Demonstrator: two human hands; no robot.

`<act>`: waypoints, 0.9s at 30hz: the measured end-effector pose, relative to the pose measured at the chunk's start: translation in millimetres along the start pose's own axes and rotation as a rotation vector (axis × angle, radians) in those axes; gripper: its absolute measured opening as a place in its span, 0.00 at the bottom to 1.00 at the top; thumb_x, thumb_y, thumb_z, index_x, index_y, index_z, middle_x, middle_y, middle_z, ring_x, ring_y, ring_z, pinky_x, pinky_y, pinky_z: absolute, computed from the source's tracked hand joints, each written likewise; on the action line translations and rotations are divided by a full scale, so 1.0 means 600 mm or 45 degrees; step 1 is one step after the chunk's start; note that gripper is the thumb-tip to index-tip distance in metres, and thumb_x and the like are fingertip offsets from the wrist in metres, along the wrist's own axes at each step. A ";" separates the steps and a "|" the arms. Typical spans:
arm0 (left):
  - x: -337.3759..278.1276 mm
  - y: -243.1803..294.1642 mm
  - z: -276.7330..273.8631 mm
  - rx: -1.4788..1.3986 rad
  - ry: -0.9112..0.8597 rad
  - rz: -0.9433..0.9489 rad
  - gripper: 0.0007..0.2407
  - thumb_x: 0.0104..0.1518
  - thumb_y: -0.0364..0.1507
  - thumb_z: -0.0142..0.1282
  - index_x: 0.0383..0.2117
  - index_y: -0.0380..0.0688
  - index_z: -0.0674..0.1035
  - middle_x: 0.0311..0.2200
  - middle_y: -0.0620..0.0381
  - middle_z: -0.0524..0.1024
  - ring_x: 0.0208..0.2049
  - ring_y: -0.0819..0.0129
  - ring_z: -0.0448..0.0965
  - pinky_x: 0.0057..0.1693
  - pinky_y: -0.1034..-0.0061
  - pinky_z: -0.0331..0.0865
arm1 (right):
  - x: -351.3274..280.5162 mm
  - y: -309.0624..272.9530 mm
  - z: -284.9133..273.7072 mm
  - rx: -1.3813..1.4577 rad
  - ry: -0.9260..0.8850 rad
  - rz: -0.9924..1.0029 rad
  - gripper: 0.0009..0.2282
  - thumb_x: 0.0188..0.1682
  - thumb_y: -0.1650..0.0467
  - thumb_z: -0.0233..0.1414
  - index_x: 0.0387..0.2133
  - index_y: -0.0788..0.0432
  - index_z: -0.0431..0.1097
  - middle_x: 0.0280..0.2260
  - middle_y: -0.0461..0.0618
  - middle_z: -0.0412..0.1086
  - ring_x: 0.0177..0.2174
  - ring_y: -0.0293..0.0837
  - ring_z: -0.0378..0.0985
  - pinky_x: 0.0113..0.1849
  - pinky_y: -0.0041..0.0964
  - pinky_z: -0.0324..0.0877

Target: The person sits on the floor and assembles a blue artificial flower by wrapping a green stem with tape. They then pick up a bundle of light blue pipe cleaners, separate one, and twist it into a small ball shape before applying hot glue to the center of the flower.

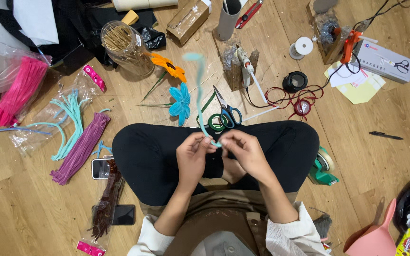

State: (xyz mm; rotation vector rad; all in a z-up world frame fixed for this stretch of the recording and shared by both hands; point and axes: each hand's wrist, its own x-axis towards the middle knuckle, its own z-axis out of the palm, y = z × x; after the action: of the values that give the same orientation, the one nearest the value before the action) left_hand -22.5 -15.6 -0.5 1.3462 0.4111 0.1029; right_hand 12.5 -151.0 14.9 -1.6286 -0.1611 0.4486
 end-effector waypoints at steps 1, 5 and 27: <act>0.002 -0.008 -0.001 -0.043 0.030 0.007 0.03 0.52 0.20 0.49 0.27 0.29 0.75 0.20 0.44 0.76 0.21 0.68 0.78 0.31 0.80 0.76 | 0.002 0.018 0.002 0.094 0.084 -0.027 0.06 0.44 0.76 0.46 0.27 0.63 0.72 0.16 0.51 0.68 0.18 0.38 0.72 0.30 0.32 0.68; 0.009 -0.001 -0.002 -0.088 0.142 0.083 0.03 0.53 0.20 0.48 0.28 0.30 0.74 0.22 0.43 0.76 0.23 0.67 0.78 0.33 0.78 0.76 | -0.011 0.020 0.033 0.244 0.381 -0.073 0.07 0.45 0.77 0.44 0.31 0.66 0.71 0.22 0.54 0.69 0.20 0.41 0.74 0.33 0.33 0.67; 0.012 -0.042 0.004 -0.161 0.180 0.038 0.03 0.53 0.20 0.49 0.28 0.30 0.74 0.21 0.45 0.75 0.22 0.68 0.77 0.32 0.78 0.76 | 0.006 0.042 0.053 0.276 0.445 -0.057 0.10 0.47 0.72 0.42 0.28 0.67 0.70 0.18 0.56 0.68 0.16 0.41 0.69 0.26 0.31 0.65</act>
State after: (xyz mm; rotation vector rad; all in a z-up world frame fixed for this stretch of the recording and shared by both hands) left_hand -18.8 -21.7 -26.3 1.2248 0.4955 0.2459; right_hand -0.3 -123.2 -11.7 -1.4609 0.1106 0.1360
